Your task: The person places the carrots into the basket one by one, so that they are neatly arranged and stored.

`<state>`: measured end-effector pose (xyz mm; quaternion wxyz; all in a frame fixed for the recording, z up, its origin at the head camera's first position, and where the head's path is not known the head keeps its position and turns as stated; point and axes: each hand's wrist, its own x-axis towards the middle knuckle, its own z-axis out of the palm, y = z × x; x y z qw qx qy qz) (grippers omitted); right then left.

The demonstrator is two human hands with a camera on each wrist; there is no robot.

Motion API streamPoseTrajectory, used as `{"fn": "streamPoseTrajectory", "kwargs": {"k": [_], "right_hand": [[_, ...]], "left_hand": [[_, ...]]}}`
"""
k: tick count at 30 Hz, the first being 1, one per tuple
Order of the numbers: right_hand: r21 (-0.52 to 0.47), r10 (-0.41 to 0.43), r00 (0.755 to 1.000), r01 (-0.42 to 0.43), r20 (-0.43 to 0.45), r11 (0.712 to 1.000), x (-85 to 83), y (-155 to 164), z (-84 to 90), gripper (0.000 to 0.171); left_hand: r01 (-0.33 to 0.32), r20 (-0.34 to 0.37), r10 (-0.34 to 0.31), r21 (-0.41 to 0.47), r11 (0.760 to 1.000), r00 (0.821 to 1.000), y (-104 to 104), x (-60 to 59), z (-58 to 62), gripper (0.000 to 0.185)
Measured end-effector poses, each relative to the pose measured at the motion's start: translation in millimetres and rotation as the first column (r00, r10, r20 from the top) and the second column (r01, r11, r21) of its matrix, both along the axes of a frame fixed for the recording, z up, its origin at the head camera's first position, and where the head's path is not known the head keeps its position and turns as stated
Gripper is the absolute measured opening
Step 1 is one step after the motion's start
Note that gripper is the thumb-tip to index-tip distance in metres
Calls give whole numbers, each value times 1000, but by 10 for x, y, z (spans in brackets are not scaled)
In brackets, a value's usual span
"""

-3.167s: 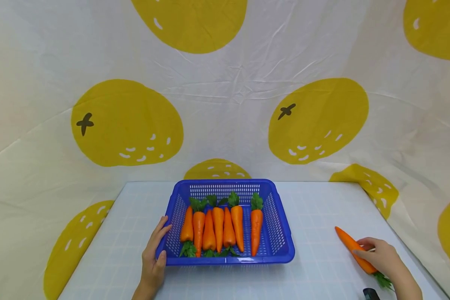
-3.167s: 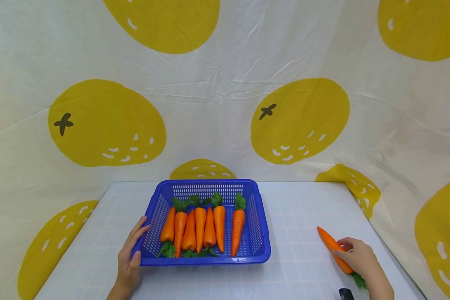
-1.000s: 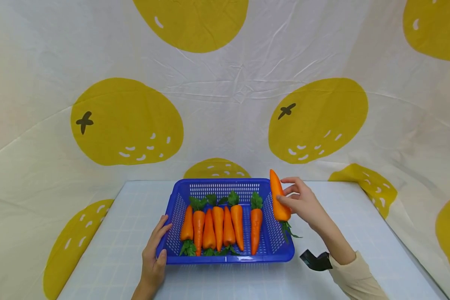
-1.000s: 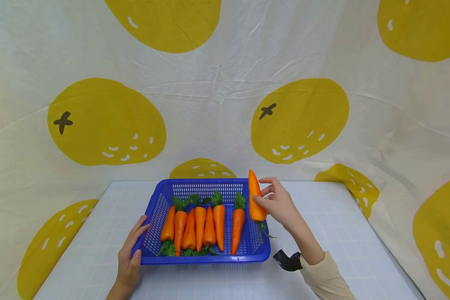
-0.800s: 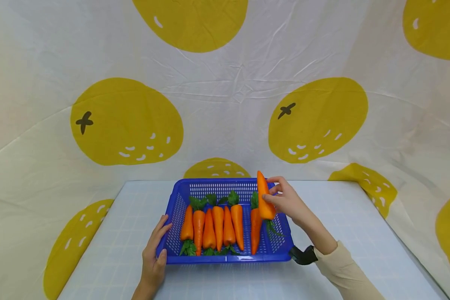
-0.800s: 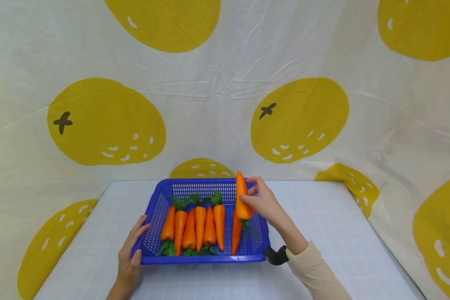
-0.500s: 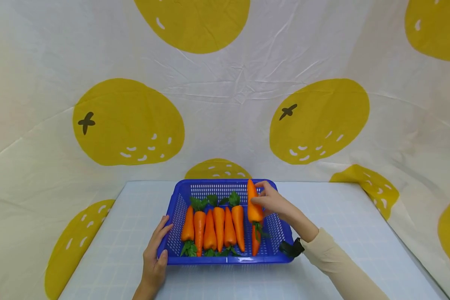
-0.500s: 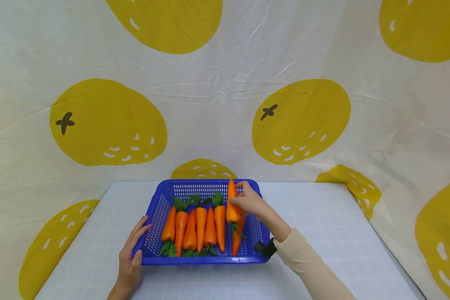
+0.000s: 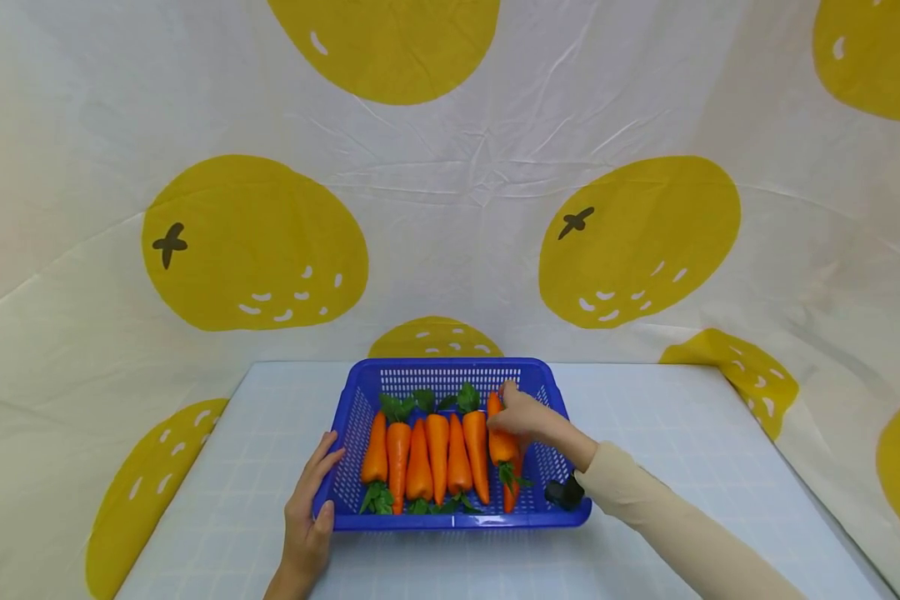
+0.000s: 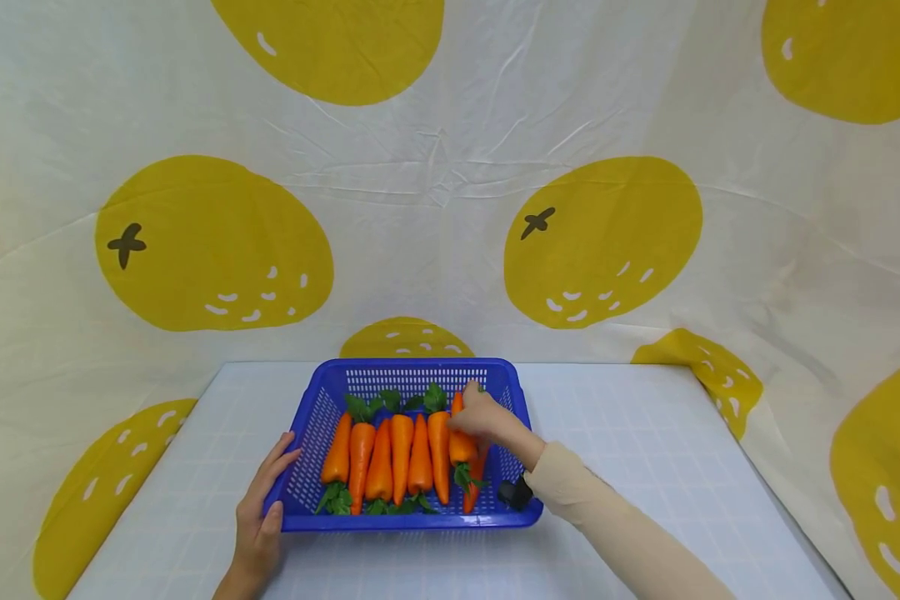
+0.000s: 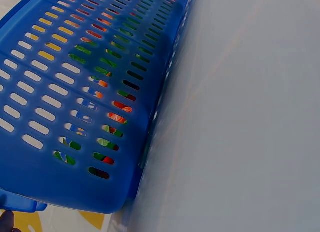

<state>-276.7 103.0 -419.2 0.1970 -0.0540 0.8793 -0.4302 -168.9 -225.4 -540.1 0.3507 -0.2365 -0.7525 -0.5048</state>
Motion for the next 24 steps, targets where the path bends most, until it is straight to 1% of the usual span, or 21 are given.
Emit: {"fn": "streamPoseTrajectory", "kwargs": {"k": [2, 5, 8, 10, 14, 20, 24], "right_hand": [[63, 27, 1000, -26, -14, 998, -13, -29, -41, 68], [141, 62, 998, -58, -22, 988, -7, -64, -87, 79], [208, 89, 996, -80, -32, 975, 12, -88, -117, 85], [257, 112, 993, -96, -48, 962, 24, -99, -123, 85], [361, 174, 980, -130, -92, 924, 37, -118, -122, 82], [436, 239, 959, -153, -149, 887, 42, -167, -151, 77], [452, 259, 951, -160, -167, 878, 42, -197, -177, 69]], "left_hand": [[-3, 3, 3, -2, 1000, 1000, 2, 3, 1, 46], [5, -13, -5, 2, 1000, 1000, 6, -2, 2, 46], [4, -20, -4, 0, 1000, 1000, 12, -3, 9, 46], [-1, -20, 1, -3, 1000, 1000, 16, -3, 13, 46], [-15, -13, 15, -12, 1000, 1000, 17, -3, 15, 47], [-12, -31, 12, -6, 1000, 999, 3, -13, 10, 45], [-17, -12, 17, -9, 1000, 1000, -1, -9, 12, 46]]}}
